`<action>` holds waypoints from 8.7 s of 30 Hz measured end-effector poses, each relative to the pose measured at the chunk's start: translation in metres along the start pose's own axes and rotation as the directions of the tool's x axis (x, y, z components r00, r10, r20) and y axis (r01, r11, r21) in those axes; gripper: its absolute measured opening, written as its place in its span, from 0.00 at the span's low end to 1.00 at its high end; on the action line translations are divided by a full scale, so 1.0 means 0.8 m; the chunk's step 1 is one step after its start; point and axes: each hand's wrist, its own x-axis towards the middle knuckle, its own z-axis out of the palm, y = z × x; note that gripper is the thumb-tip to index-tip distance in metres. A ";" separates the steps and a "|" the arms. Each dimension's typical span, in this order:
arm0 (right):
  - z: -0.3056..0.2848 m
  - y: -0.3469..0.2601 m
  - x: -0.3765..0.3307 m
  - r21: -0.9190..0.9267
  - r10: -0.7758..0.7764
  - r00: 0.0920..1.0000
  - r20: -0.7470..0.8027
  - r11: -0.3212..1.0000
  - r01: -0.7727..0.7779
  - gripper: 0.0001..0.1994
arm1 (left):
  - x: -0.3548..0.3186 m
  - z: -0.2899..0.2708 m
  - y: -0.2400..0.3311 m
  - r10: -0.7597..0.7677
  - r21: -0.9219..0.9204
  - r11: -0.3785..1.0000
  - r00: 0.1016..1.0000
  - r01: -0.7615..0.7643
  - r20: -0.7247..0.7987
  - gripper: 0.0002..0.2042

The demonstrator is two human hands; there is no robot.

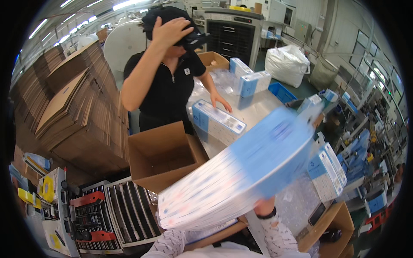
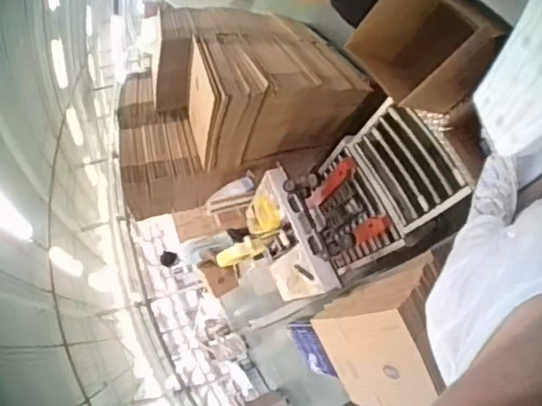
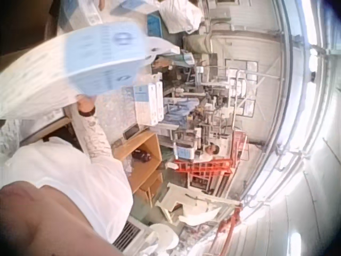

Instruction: The person places product boxes into larger cardboard cartons by hand, folds the flaps of the filled cartons, and slides them onto a conveyor machine.

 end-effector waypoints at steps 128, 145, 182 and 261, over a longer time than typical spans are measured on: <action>-0.441 0.062 -0.281 -0.525 0.097 0.546 -0.832 0.181 -0.832 0.22 | -0.195 0.009 -0.045 -0.761 -0.962 0.239 0.588 -0.136 -0.272 0.25; -0.437 0.092 -0.270 -0.309 0.235 0.444 -0.865 0.447 -0.839 0.23 | -0.201 0.004 -0.009 -0.759 -0.975 0.221 0.624 -0.024 -0.187 0.34; 0.175 0.116 0.018 -0.202 0.236 0.526 0.817 0.972 -0.122 0.26 | -0.211 0.003 0.048 -0.332 -0.869 0.439 0.858 -0.227 -0.392 0.37; 0.079 0.467 -0.023 -0.551 0.574 0.158 0.803 0.817 -0.169 0.17 | -0.677 0.173 0.074 -0.564 -0.466 0.143 -0.314 0.873 -0.763 0.27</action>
